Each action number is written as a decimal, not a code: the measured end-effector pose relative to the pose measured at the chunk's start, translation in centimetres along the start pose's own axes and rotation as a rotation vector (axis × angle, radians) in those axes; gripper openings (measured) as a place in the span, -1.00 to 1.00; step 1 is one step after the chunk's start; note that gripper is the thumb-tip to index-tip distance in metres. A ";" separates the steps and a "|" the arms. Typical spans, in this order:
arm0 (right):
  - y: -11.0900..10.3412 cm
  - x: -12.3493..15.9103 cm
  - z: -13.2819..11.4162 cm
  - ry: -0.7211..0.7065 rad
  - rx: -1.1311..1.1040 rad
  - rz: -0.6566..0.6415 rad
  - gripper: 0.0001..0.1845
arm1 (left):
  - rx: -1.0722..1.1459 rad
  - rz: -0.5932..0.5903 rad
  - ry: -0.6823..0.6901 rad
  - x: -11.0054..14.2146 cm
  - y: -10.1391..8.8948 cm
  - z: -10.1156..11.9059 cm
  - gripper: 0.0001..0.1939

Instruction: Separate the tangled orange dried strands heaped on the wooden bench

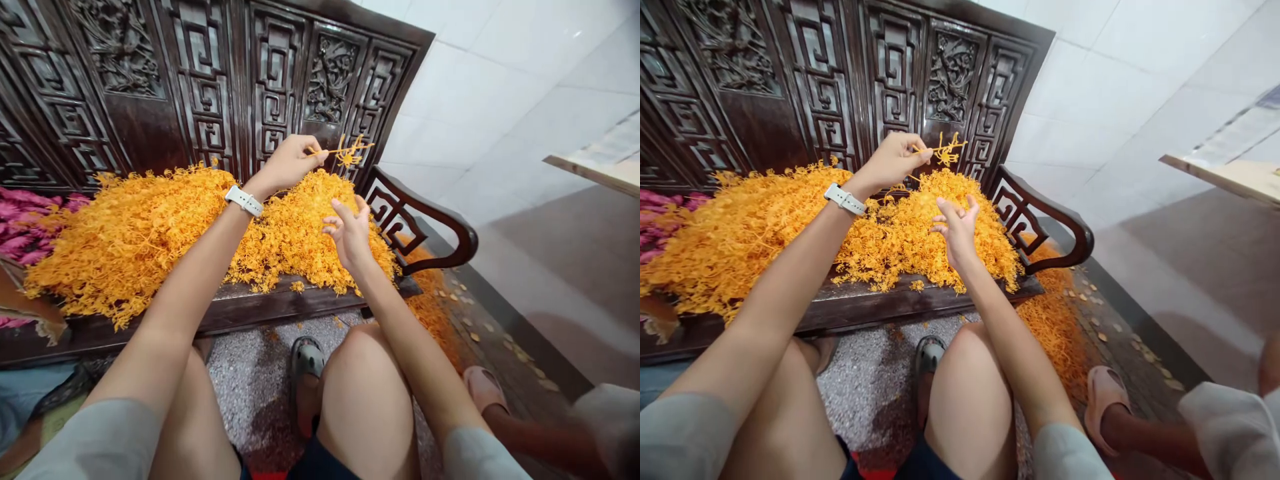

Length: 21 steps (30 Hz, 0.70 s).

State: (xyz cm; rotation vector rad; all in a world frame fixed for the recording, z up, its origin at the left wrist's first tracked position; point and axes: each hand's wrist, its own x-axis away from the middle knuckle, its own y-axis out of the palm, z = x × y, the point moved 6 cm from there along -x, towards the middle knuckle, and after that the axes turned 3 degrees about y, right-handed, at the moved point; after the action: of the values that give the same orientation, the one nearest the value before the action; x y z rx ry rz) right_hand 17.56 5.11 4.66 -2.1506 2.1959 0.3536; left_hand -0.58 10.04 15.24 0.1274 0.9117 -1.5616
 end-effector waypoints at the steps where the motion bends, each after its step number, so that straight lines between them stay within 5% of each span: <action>1: -0.5 -0.1 -0.3 -0.050 0.048 0.028 0.05 | -0.011 -0.017 0.025 0.1 0.2 0.8 -0.82; 6: -0.1 0.9 -2.1 -0.186 0.175 -0.114 -0.13 | -0.054 -0.036 0.112 0.5 1.2 3.3 -0.85; 13: 2.5 2.9 -1.3 -0.034 0.096 -0.293 -0.51 | -0.078 0.028 0.121 0.0 2.2 2.7 -0.85; 21: 3.9 2.8 -0.8 0.192 -0.177 -0.432 -0.56 | -0.215 0.150 0.096 0.3 0.2 1.2 -0.83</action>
State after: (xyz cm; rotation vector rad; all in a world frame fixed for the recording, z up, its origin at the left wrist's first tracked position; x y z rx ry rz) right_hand 13.67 2.24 5.36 -2.7752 1.7592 0.3372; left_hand 0.06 9.14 15.79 0.1157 1.1143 -1.3191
